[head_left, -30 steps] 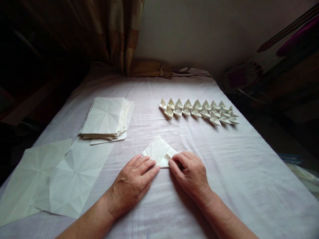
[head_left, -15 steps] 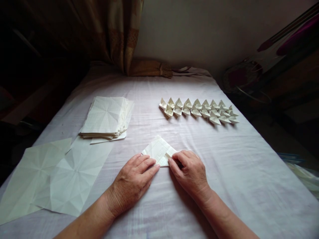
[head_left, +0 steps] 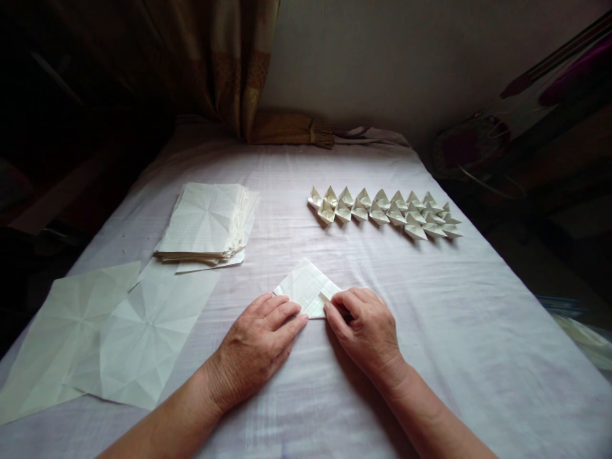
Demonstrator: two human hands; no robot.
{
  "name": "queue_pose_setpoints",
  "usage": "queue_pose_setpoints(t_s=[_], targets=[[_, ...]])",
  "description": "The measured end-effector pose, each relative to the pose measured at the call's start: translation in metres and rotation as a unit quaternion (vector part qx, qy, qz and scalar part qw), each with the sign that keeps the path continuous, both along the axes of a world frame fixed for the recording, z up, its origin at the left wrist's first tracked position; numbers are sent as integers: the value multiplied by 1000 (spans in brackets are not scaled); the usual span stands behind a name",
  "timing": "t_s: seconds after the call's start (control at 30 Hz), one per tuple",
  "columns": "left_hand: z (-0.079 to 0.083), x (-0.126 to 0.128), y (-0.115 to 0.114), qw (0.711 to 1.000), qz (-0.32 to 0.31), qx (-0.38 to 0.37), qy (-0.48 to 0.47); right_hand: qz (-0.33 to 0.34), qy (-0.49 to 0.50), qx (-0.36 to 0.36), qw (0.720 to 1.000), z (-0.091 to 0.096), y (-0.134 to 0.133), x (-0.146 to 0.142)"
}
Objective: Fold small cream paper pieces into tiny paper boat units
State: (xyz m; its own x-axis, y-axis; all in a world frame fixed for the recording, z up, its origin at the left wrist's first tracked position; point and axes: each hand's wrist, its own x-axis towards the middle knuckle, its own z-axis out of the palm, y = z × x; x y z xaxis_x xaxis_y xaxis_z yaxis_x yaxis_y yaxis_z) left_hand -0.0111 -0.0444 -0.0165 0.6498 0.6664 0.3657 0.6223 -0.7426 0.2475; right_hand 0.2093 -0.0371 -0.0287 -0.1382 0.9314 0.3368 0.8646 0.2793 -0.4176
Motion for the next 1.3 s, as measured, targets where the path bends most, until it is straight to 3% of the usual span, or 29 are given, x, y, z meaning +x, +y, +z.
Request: queue_pose_setpoints(t_s=[1.3], targets=[[-2, 7, 0, 1000, -14, -9, 25, -3, -19, -3, 1000, 0, 0, -1]])
